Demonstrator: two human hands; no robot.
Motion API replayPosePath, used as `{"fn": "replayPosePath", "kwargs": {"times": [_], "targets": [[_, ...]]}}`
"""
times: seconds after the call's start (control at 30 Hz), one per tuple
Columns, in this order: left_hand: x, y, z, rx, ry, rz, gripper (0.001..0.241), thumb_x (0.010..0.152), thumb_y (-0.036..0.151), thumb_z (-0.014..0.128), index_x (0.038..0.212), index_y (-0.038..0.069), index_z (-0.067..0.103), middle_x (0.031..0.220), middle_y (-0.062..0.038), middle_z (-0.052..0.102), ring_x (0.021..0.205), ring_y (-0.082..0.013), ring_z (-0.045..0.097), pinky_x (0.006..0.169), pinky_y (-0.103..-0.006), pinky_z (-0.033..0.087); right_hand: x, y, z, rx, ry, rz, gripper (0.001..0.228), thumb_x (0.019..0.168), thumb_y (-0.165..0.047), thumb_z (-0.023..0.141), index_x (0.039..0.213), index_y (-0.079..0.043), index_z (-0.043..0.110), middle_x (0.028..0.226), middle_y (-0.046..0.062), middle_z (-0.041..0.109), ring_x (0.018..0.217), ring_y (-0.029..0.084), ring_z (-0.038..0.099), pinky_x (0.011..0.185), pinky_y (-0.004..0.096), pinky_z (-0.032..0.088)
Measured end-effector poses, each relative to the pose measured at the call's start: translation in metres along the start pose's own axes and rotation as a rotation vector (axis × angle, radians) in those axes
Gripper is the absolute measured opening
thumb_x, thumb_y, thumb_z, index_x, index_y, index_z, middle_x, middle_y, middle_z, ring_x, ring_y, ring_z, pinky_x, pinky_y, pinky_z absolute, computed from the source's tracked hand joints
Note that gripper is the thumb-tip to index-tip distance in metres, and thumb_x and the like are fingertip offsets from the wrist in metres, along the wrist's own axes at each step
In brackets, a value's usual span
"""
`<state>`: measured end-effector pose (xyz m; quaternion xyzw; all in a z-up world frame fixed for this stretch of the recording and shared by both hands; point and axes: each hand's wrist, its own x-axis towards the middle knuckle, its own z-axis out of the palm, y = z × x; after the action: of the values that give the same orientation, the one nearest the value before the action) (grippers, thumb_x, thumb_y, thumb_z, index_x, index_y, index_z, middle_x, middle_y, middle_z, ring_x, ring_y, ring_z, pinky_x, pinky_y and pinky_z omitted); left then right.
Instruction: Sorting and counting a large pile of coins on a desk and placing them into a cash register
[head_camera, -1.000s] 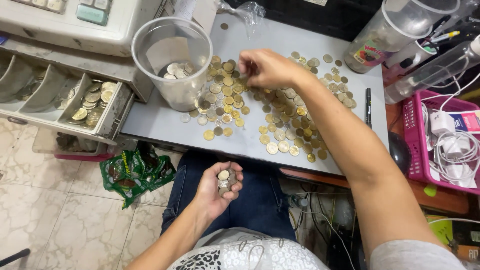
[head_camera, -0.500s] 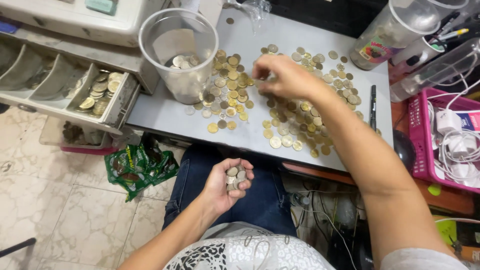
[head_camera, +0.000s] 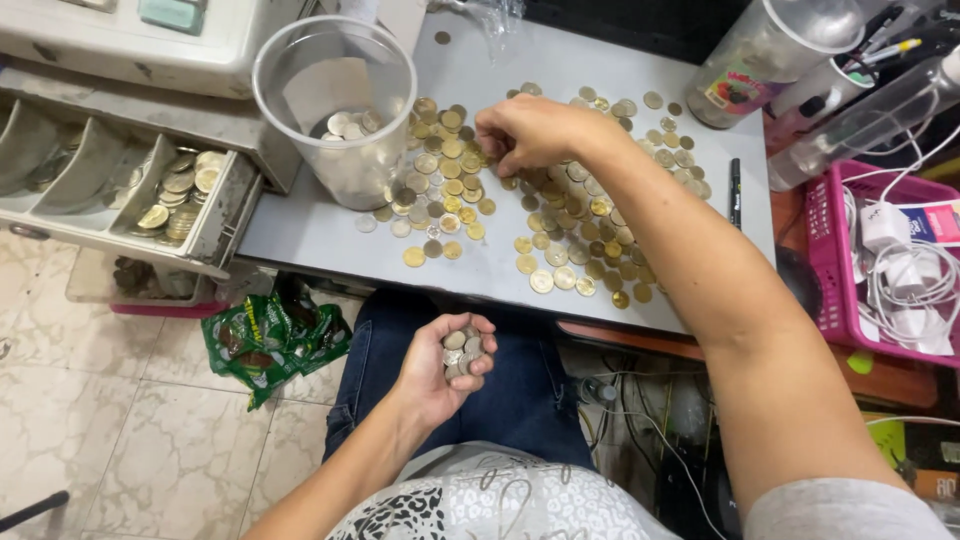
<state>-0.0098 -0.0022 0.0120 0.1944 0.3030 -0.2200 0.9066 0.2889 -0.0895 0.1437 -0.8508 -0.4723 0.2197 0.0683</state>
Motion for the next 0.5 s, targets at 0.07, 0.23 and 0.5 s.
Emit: {"fn": "replayPosePath", "kwargs": {"times": [0.07,0.23,0.5], "targets": [[0.001,0.000,-0.001,-0.029,-0.024,-0.016,0.026,0.095,0.027,0.054,0.096,0.004,0.065,0.079,-0.014,0.061,0.054,-0.0170,0.049,0.032,-0.0161,0.024,-0.010,-0.018,-0.007,0.023,-0.044,0.065,0.022,0.080,-0.009,0.081,0.089,-0.013,0.062,0.087,0.005,0.068,0.086,0.026,0.062,0.076,0.042,0.048],[-0.002,0.000,-0.001,-0.061,-0.047,-0.034,0.024,0.095,0.026,0.054,0.091,0.005,0.065,0.077,-0.012,0.060,0.051,-0.0155,0.046,0.031,-0.0178,0.019,-0.045,-0.038,-0.005,0.140,-0.019,0.130,0.021,0.088,0.000,0.072,0.091,-0.012,0.055,0.092,0.003,0.058,0.081,0.018,0.052,0.069,0.034,0.046],[-0.006,-0.003,0.017,0.007,0.006,-0.027,0.027,0.100,0.031,0.048,0.096,0.008,0.061,0.074,-0.011,0.057,0.053,-0.0234,0.052,0.031,-0.0153,0.026,-0.122,-0.132,0.062,0.444,-0.042,-0.470,0.017,0.088,-0.016,0.075,0.100,-0.010,0.065,0.093,0.010,0.070,0.091,0.034,0.071,0.084,0.047,0.057]]}}
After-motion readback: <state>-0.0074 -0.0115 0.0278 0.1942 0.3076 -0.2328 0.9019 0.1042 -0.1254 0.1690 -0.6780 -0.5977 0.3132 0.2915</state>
